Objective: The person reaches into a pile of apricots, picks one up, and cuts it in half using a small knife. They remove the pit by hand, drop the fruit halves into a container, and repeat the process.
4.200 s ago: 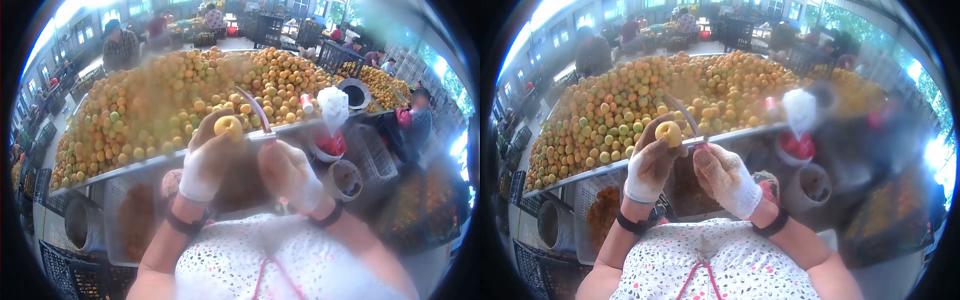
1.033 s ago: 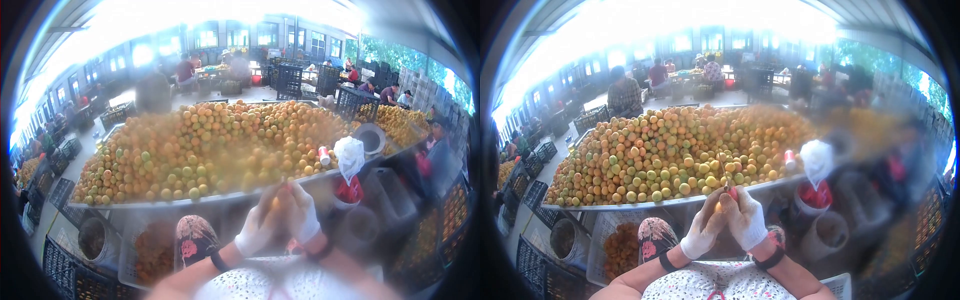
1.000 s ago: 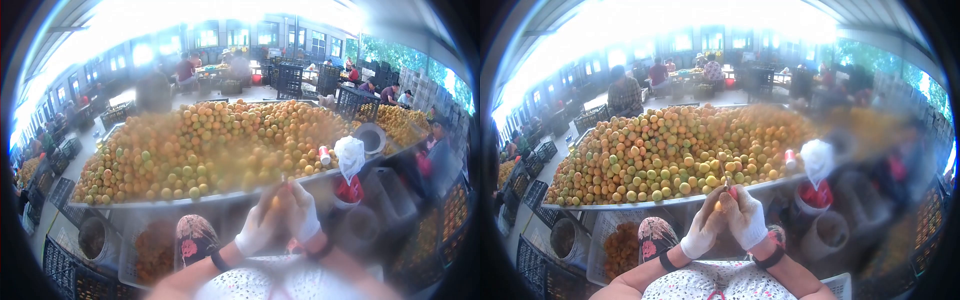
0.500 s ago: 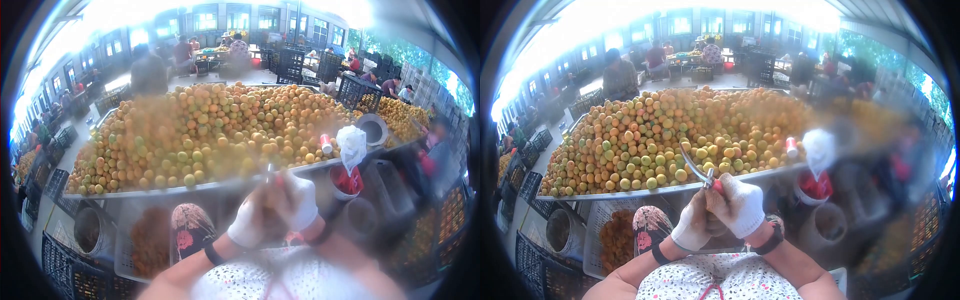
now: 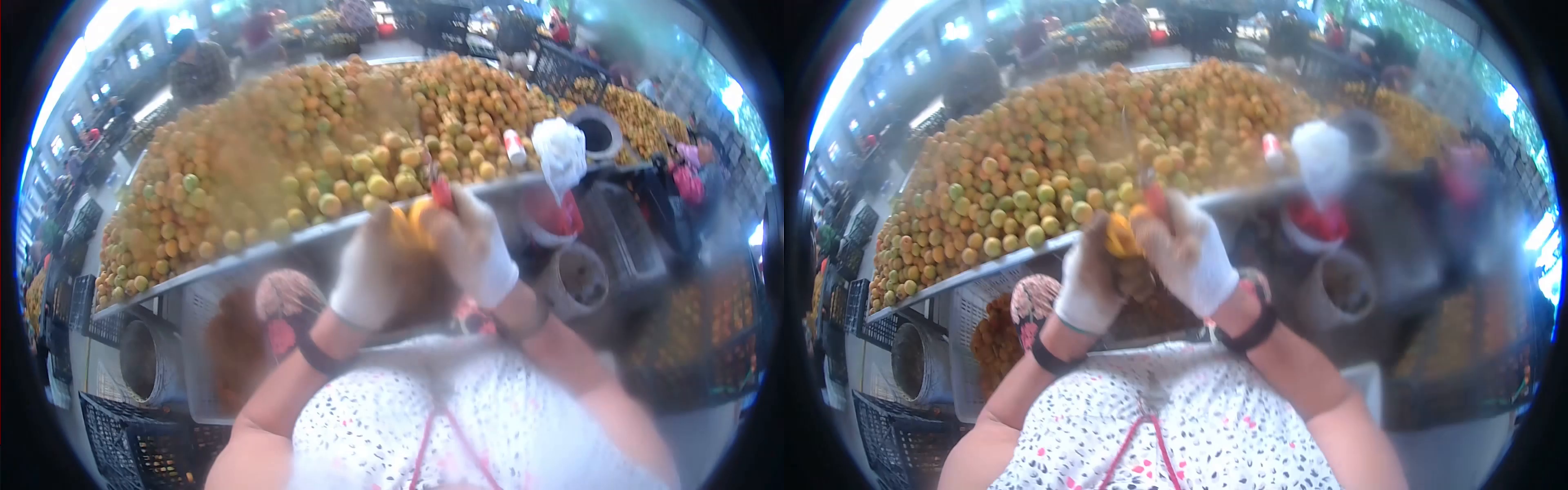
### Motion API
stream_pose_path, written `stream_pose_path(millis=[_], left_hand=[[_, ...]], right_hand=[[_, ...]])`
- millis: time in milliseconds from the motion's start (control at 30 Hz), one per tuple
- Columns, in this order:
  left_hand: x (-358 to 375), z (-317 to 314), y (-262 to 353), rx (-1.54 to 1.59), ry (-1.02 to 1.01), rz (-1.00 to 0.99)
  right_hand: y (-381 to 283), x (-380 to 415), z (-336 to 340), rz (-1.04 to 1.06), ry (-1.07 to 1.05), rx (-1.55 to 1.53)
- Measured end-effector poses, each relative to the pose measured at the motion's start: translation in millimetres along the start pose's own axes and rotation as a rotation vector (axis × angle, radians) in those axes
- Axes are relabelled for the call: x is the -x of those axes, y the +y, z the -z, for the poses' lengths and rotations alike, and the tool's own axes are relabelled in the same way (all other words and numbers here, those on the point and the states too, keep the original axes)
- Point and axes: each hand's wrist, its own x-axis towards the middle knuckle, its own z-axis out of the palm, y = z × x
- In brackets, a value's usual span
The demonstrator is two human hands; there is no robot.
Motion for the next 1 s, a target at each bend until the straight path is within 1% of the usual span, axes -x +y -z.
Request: stream_pose_path(millis=[33, 67, 100, 133, 167, 200, 233, 267, 300, 333, 367, 400, 433, 467, 500, 533, 567, 600, 633, 667, 700, 733, 767, 800, 833, 867, 933, 967, 1000], left_hand=[[-4.9, 14.6, 0.2, 0.164, -0.215, 0.052], [0.2, 21.2, -4.9, 0.093, -0.138, -0.028], [0.4, 14.7, -0.9, 0.009, -0.096, -0.131], [-9.0, 23.9, -2.7, 0.086, -0.024, -0.155], [-19.6, 33.4, -6.7, 0.164, 0.029, -0.18], [-23.9, 30.5, -7.3, 0.143, -0.06, -0.205], [-25.6, 31.5, -10.5, 0.123, -0.14, -0.228], [-29.6, 42.7, -14.9, 0.116, -0.11, -0.205], [-31.8, 55.0, -18.8, 0.108, -0.067, -0.177], [-30.9, 62.3, -20.5, 0.047, -0.088, -0.183], [-31.3, 65.6, -22.8, -0.014, -0.099, -0.188], [-35.2, 65.4, -25.5, -0.021, -0.12, -0.185], [-38.4, 66.8, -27.8, -0.058, 0.033, -0.228], [-41.0, 66.3, -29.1, -0.097, 0.192, -0.268], [-35.8, 60.2, -25.4, -0.101, 0.186, -0.262], [-21.8, 51.7, -17.7, -0.136, 0.084, -0.201], [-12.1, 44.4, -12.6, -0.169, -0.018, -0.14], [-9.4, 38.9, -14.3, -0.159, -0.183, -0.127], [-11.8, 35.6, -18.1, -0.161, -0.184, -0.126], [-15.3, 33.4, -22.5, -0.268, -0.016, -0.169], [-18.2, 30.1, -23.8, -0.373, 0.154, -0.212], [-9.9, 22.3, -15.5, -0.599, 0.025, -0.244], [-8.1, 21.4, -14.2, -0.599, 0.025, -0.242], [-7.1, 20.9, -13.8, -0.683, 0.052, -0.307], [-6.5, 21.1, -13.3, -0.765, 0.079, -0.373], [-6.9, 24.1, -13.0, -0.766, 0.079, -0.373], [-8.4, 35.5, -13.1, -0.604, 0.018, -0.328], [-8.0, 41.1, -12.9, -0.604, 0.018, -0.329], [-7.7, 45.4, -12.3, -0.514, 0.009, -0.261]], right_hand=[[5.5, 6.3, -1.4, -0.042, 0.012, 0.005], [9.5, 9.9, -3.9, 0.082, 0.066, -0.031], [12.1, 4.2, -1.7, 0.247, 0.127, -0.057], [14.5, 9.2, 3.6, -0.131, 0.065, -0.206], [27.3, 10.5, -4.7, 0.004, 0.129, -0.199], [64.4, 5.8, -20.6, 0.11, 0.184, -0.218], [48.8, 8.1, -23.3, 0.154, 0.188, -0.22], [32.4, 7.8, -14.5, 0.267, 0.148, 0.202], [29.4, 10.4, -15.2, 0.215, 0.05, 0.359], [31.2, 10.4, -16.9, 0.121, -0.086, 0.407], [31.1, 11.5, -14.8, 0.098, -0.115, 0.387], [29.7, 12.0, -12.7, 0.059, -0.107, 0.288], [27.9, 11.9, -11.4, 0.019, -0.106, 0.187], [26.8, 8.5, -7.2, 0.02, -0.097, 0.19], [25.1, 4.4, -2.1, -0.069, -0.045, 0.159], [24.1, 4.2, -0.6, -0.159, 0.005, 0.126], [29.8, 4.5, -1.4, -0.163, 0.01, 0.126], [36.1, 2.0, -2.8, -0.199, -0.067, 0.007], [39.6, 1.2, -4.3, -0.232, -0.147, -0.113], [40.6, 6.3, -6.9, -0.269, -0.136, -0.24], [38.4, 8.5, -9.0, -0.269, -0.136, -0.24], [37.3, 10.9, -12.2, -0.265, -0.067, -0.339], [36.9, 12.7, -13.7, -0.262, 0.003, -0.437], [38.5, 13.1, -12.7, -0.263, 0.003, -0.437], [41.2, 12.6, -11.5, -0.203, 0.003, -0.299], [42.7, 12.3, -11.0, -0.142, 0.003, -0.161], [35.6, 15.1, -13.2, -0.139, -0.02, -0.172], [33.1, 16.2, -14.3, -0.134, -0.043, -0.18], [33.2, 15.4, -16.9, -0.134, -0.054, -0.249]])
